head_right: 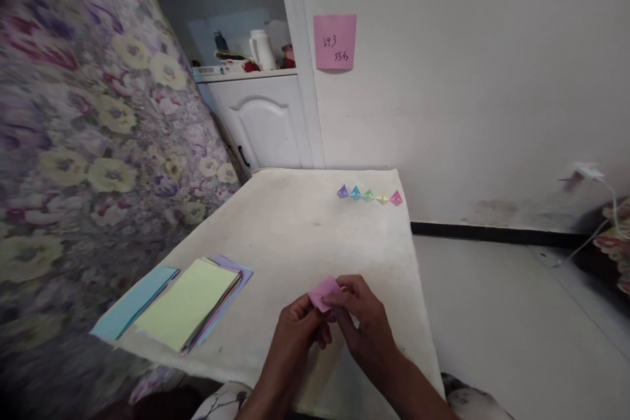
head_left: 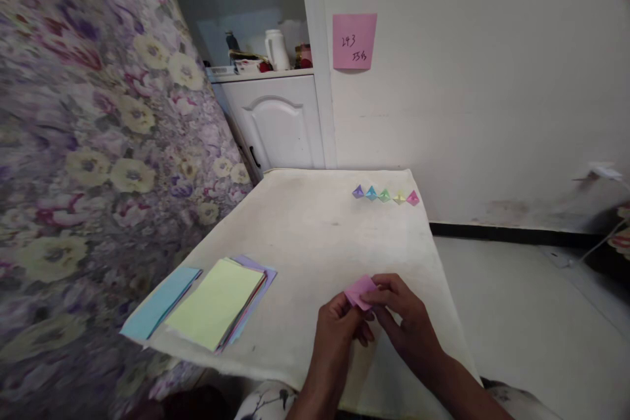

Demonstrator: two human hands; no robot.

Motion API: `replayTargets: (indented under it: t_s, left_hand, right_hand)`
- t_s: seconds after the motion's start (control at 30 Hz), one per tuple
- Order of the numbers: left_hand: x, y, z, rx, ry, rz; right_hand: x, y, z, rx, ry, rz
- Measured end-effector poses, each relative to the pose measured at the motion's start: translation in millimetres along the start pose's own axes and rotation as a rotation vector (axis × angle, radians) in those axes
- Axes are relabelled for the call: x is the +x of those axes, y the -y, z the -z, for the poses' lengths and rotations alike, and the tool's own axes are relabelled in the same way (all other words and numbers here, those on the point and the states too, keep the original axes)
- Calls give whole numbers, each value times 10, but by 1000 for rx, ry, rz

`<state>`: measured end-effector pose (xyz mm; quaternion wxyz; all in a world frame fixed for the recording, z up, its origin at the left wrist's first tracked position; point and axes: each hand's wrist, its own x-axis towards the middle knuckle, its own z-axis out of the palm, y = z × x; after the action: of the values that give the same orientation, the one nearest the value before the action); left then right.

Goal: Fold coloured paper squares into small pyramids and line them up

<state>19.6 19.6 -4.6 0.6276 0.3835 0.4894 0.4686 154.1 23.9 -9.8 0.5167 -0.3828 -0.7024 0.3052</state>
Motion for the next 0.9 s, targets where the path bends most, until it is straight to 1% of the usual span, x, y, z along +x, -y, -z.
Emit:
replayTargets:
  t_s: [0.2, 0.37, 0.47, 0.57, 0.63, 0.7, 0.8, 0.9]
  left_hand:
    - [-20, -56, 47, -22, 44, 8]
    - [-54, -101, 57, -179, 125, -13]
    - [-56, -106, 39, -214, 101, 5]
    - [-34, -88, 27, -136, 49, 32]
    - [-18, -76, 30, -101, 29, 36]
    - [-10, -73, 37, -102, 20, 22]
    - [-11, -84, 52, -129, 11, 2]
    - [-14, -90, 64, -155, 14, 20]
  right_hand:
    - [-2, -7, 1, -11, 34, 33]
    - [-13, -43, 8, -2, 60, 28]
    - [-19, -62, 4, -12, 81, 38]
    - [-21, -56, -19, -3, 89, 38]
    - [-21, -35, -39, 19, 39, -17]
    - [-21, -6, -55, 62, -7, -104]
    - [-17, 26, -58, 162, 7, -229]
    - [-5, 22, -47, 288, 28, -329]
